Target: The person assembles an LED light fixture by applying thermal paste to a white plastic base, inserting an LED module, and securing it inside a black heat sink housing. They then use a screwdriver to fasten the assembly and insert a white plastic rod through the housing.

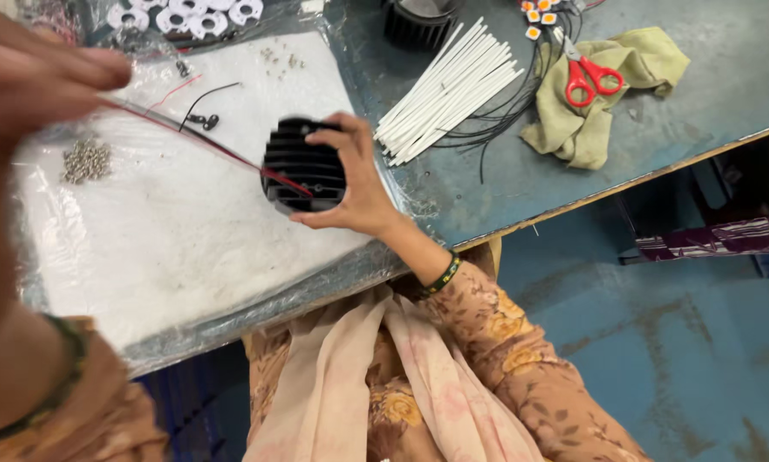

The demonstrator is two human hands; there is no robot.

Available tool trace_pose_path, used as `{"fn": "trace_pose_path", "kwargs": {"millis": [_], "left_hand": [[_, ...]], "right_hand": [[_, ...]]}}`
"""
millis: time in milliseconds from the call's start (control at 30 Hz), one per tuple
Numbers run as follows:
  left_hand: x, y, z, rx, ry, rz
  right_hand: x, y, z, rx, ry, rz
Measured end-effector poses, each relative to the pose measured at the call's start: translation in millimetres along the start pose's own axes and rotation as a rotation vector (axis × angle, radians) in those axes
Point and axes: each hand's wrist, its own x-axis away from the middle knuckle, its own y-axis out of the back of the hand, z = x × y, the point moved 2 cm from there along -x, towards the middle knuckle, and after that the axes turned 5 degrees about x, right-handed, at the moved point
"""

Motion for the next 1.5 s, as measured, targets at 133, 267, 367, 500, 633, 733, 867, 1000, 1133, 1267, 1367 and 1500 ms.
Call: {"fn": "trace_pose_path", "kwargs": {"millis": [133, 267, 367, 500, 633, 733, 867, 1000, 1133, 1267, 1367, 1500], "left_hand": [[-29.6, -6.5, -20.3, -0.32, 0.066, 0.119], [-18.6, -2.4, -1.8, -0.347, 0.024, 0.028], [0.7, -8.2, 35.7, -0.278, 0.021, -0.164], [19.6, -40.1, 84.2, -0.23, 0.219, -0.204], [41.7, -99.2, 101.8, -0.604, 0.076, 0.036], [49.6, -122.8, 108.2, -0.681, 0.111, 0.004], [35.5, -143.1, 116.3, -0.724, 0.088, 0.04], [7.3, -153.0, 125.9, -0.572, 0.135, 0.1], [-20.6, -140.7, 136.9, -0.063, 0.517, 0.248], [-29.4, -112.2, 108.6, 0.146, 0.319, 0.199], [-29.9, -94.1, 76.1, 0.216, 0.295, 0.187], [-30.0, -83.0, 38.1, 0.257, 0.253, 0.13]], "right_hand": [[7.0, -4.3, -8.5, -0.038, -0.018, 0.115], [14.6, 7.1, -3.6, 0.012, 0.003, 0.146], [22.4, 27.2, -3.6, 0.043, -0.011, 0.091], [27.2, 88.2, -26.9, 0.075, -0.188, -0.234], [12.6, 158.6, -70.9, 0.315, -0.373, -0.264], [-6.9, 173.6, -88.2, 0.926, 0.065, -0.028], [-27.1, 173.8, -100.0, 1.231, 0.385, 0.295], [-38.6, 176.5, -97.3, 1.301, 0.534, 0.446], [-40.5, 178.8, -89.6, 1.227, 0.519, 0.409], [-42.7, 175.8, -86.1, 1.211, 0.477, 0.435], [-46.1, 174.5, -87.1, 1.198, 0.438, 0.489], [-50.2, 177.0, -87.0, 1.114, 0.419, 0.479]]}}
